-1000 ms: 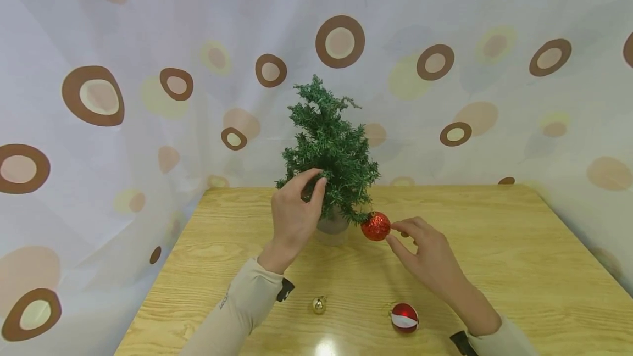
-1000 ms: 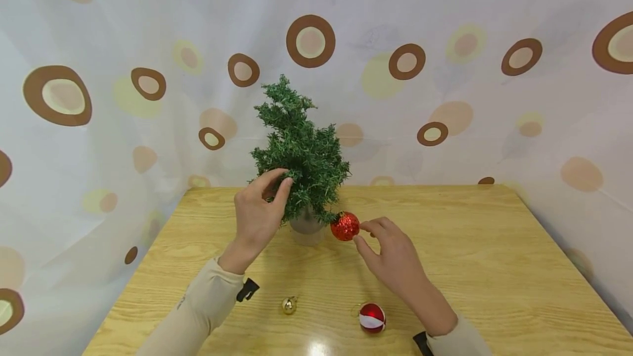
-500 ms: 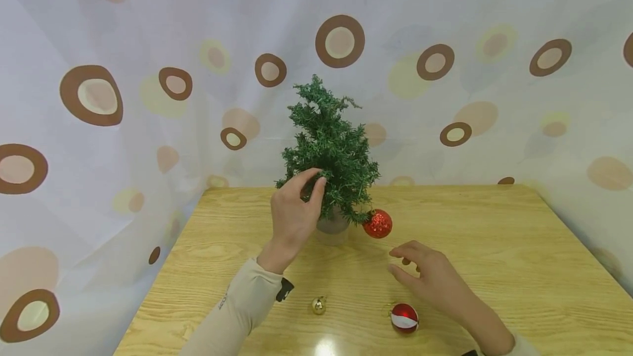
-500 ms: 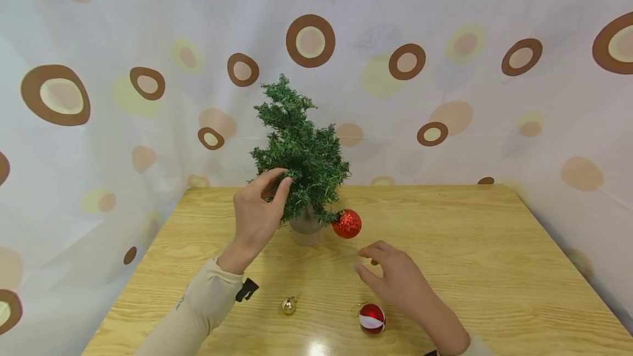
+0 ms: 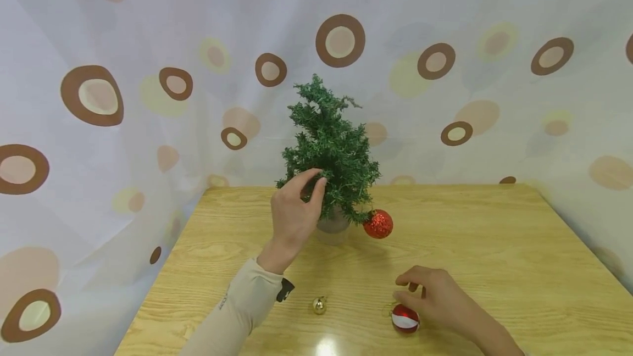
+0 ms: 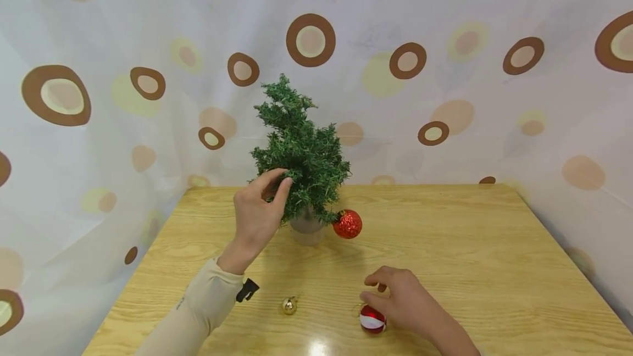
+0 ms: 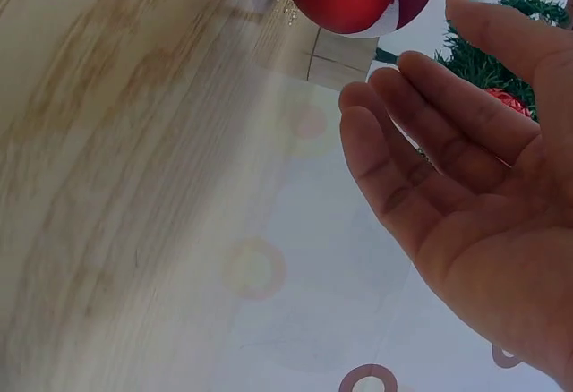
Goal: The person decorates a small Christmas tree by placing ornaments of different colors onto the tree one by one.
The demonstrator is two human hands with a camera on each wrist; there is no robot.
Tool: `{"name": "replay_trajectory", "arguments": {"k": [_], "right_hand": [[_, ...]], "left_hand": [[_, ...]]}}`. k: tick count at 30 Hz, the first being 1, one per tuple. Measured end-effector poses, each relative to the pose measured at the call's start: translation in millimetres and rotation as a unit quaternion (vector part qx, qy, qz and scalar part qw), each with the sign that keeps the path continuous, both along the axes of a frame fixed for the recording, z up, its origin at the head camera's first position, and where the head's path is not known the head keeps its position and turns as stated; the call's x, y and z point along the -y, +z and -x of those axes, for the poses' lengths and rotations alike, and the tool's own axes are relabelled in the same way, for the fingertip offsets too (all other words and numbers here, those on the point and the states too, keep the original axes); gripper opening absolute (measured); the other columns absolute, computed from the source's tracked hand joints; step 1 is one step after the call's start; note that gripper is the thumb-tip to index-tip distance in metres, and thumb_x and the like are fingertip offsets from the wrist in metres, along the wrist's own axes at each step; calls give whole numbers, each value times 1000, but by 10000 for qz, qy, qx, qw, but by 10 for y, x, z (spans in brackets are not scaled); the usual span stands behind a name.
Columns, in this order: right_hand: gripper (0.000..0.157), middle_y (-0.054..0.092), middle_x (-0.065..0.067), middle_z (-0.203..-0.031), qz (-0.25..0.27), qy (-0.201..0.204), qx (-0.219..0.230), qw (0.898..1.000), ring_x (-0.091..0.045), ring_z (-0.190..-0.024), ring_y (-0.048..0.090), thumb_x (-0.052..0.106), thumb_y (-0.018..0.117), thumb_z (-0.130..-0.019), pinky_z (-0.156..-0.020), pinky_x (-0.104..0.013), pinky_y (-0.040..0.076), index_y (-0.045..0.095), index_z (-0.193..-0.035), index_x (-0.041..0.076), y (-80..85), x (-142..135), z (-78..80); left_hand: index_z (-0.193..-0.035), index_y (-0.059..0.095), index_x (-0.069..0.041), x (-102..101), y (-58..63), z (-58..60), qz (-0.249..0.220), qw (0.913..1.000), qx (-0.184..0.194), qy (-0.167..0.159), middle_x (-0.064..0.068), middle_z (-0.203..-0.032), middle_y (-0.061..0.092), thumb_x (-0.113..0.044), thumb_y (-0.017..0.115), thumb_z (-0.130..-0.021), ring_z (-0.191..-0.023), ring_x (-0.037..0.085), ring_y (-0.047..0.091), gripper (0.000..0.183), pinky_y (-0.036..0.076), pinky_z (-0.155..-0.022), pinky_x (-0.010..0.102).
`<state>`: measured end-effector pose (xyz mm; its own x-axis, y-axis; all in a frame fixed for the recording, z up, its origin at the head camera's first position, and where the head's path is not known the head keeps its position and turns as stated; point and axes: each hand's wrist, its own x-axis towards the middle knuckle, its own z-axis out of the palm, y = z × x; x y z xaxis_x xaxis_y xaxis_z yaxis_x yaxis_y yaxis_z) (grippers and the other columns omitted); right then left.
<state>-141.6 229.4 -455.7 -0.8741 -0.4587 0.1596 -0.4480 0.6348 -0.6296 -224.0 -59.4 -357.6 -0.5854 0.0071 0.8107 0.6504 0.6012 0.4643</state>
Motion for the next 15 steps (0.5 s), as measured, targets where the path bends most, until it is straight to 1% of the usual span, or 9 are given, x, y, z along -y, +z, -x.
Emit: {"name": "replay_trajectory", "arguments": {"k": [1,4,8,10,15], "right_hand": [[25,73,4,-98,-6,14,94,10000,3,-69,53,28,78,-96,-57,-21,48,78,-110,7,-6,-3,-3],[32,74,1,-102,-39,60,369,9993,2,-74,56,33,80,-94,-59,-21,49,78,-112,7,-11,-19,-5],[42,75,-3,-109,-129,227,654,9975,-3,-85,61,38,82,-92,-62,-21,51,76,-118,5,1,-58,-4],[45,75,-4,-111,-157,293,796,9963,-6,-87,63,39,82,-92,-63,-22,51,75,-119,4,7,-77,-6],[51,73,0,-111,-275,284,1088,9933,-6,-89,63,44,83,-90,-66,-22,51,75,-122,6,12,-87,-10]], "left_hand": [[-117,78,0,1,0,0,7,10000,-14,-6,16,-106,80,-15,72,-101,-73,24,73,22,62,-66,39],[-117,78,0,2,-2,4,31,10000,-28,-20,16,-105,80,-15,72,-101,-73,23,73,22,62,-66,38],[-118,78,-1,1,-2,4,44,10000,19,-27,16,-107,80,-16,72,-102,-74,23,73,23,62,-67,38],[-118,78,-1,4,1,2,48,10000,45,-24,16,-108,80,-16,72,-102,-75,23,74,23,62,-68,38],[-119,78,-1,14,7,-6,48,10000,71,-7,16,-109,80,-15,72,-102,-74,23,73,23,62,-67,39]]}}
